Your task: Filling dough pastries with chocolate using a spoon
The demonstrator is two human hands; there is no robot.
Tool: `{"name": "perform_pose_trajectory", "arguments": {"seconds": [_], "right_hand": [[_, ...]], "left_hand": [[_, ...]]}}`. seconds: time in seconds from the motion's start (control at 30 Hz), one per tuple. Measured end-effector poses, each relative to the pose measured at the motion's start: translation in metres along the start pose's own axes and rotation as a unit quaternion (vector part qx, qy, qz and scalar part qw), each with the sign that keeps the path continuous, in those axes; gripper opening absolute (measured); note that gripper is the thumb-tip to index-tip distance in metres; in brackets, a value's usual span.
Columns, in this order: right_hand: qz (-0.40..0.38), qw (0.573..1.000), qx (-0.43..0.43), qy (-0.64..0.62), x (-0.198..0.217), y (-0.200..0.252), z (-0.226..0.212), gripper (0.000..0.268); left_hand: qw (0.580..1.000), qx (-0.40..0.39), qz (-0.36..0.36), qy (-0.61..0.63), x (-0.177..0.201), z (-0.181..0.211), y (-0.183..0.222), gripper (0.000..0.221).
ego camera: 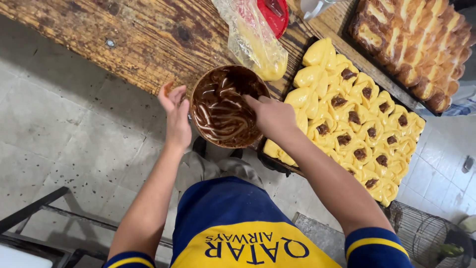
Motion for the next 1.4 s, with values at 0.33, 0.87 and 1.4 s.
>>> {"name": "perform_pose_trajectory", "arguments": {"seconds": [0.33, 0.87, 1.4], "right_hand": [[0.001, 0.987, 0.079, 0.137, -0.042, -0.068, -0.011, 0.047], [-0.1, 0.99, 0.082, 0.06, -0.004, -0.102, -0.022, 0.034], [-0.188, 0.976, 0.102, 0.043, 0.002, -0.105, -0.035, 0.034]], "left_hand": [[1.0, -0.021, -0.013, 0.013, -0.007, -0.023, -0.006, 0.061], [0.993, -0.001, 0.078, -0.09, -0.026, -0.011, 0.001, 0.066], [0.995, -0.001, 0.08, -0.067, -0.029, 0.003, 0.001, 0.062]]}}
Point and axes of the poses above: each hand's wrist, its own y-axis away from the middle knuckle, its own x-axis out of the back of the hand, z = x × y, the point moved 3 cm from there along -y, towards the middle knuckle, and after that the axes turned 6 degrees about -z, right-handed, at the moved point
